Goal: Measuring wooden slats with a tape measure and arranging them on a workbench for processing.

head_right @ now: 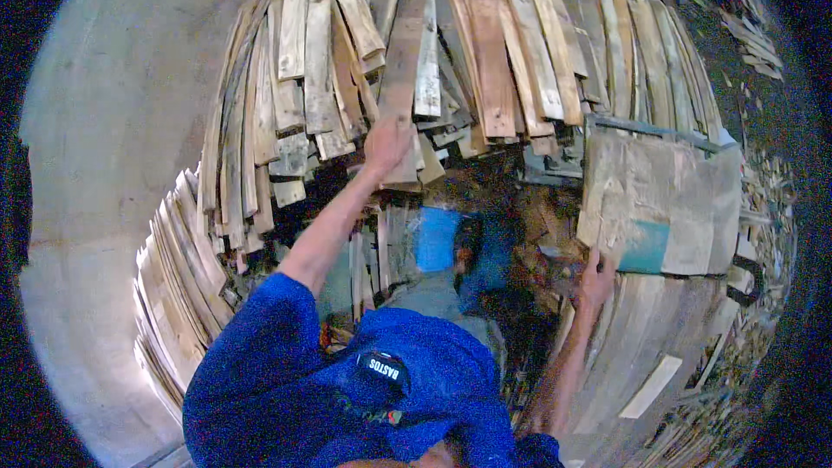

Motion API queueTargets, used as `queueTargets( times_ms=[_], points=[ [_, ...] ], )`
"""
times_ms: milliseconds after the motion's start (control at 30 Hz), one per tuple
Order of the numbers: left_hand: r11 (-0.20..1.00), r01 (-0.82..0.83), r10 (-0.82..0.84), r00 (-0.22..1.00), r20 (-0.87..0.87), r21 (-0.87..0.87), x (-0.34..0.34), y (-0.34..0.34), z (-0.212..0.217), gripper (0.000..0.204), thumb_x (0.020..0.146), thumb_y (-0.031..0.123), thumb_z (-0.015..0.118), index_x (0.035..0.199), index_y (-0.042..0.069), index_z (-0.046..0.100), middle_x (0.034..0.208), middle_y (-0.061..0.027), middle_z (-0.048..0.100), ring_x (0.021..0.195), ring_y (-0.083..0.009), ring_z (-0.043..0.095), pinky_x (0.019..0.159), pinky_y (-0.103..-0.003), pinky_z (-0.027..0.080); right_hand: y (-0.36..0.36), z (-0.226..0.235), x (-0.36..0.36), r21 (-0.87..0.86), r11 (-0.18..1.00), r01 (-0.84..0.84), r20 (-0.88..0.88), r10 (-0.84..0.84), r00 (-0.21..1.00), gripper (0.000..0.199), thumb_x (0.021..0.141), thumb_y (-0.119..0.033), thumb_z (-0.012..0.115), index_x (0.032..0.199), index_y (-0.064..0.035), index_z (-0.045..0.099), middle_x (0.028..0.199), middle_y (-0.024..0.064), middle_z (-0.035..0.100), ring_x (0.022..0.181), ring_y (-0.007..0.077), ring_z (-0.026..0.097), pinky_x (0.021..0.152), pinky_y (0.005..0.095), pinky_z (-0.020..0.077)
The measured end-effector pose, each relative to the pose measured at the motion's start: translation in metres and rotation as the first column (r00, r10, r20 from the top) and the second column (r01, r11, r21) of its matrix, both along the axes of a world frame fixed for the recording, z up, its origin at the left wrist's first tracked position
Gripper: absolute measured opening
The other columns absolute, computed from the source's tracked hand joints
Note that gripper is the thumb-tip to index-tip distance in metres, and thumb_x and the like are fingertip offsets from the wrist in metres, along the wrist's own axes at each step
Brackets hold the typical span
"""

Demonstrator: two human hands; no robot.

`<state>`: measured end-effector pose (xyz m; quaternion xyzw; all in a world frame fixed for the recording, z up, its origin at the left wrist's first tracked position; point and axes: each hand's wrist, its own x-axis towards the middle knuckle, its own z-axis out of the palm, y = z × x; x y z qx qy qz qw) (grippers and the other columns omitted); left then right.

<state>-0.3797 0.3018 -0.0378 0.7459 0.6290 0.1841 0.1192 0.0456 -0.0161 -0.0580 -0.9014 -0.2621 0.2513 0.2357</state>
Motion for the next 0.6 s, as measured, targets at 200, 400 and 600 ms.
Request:
queueTargets(
  times_ms=[200, 400, 600],
  points=[
    [0.965, -0.222, 0.25, 0.941, -0.23, 0.141, -0.018, 0.153, 0.006, 0.084, 0.083, 0.058, 0.074, 0.148, 0.011, 0.048, 0.151, -0.0223, 0.047, 0.142, -0.0418, 0.042, 0.114, -0.057, 0.036, 0.008, 0.003, -0.012, 0.117, 0.993, 0.003, -0.029, 0.0, 1.0, 0.059, 0.102, -0.049, 0.057, 0.123, 0.0052, 0.068, 0.119, 0.0289, 0.069, 0.112, 0.0435, 0.064, 0.099, 0.0456, 0.0477],
    [0.881, -0.471, 0.422, 0.826, -0.374, -0.047, -0.011, 0.235, 0.026, 0.098, 0.082, 0.063, 0.072, 0.152, 0.0, 0.041, 0.158, -0.0291, 0.036, 0.147, -0.042, 0.036, 0.115, -0.058, 0.035, 0.0, -0.021, -0.008, -0.044, 0.998, 0.044, 0.156, -0.036, 0.987, 0.046, 0.098, -0.04, 0.065, 0.115, 0.0031, 0.072, 0.104, 0.024, 0.072, 0.099, 0.04, 0.067, 0.088, 0.0473, 0.0512],
    [0.964, -0.252, 0.198, 0.895, -0.399, -0.086, -0.019, 0.243, 0.019, 0.08, 0.086, 0.055, 0.067, 0.14, -0.001, 0.05, 0.144, -0.0249, 0.048, 0.131, -0.0375, 0.051, 0.104, -0.054, 0.046, -0.011, 0.004, -0.023, -0.014, 1.0, 0.006, 0.208, -0.003, 0.978, 0.043, 0.095, -0.043, 0.064, 0.099, -0.0017, 0.074, 0.096, 0.0196, 0.073, 0.091, 0.0354, 0.069, 0.08, 0.0454, 0.0526]
  ],
)
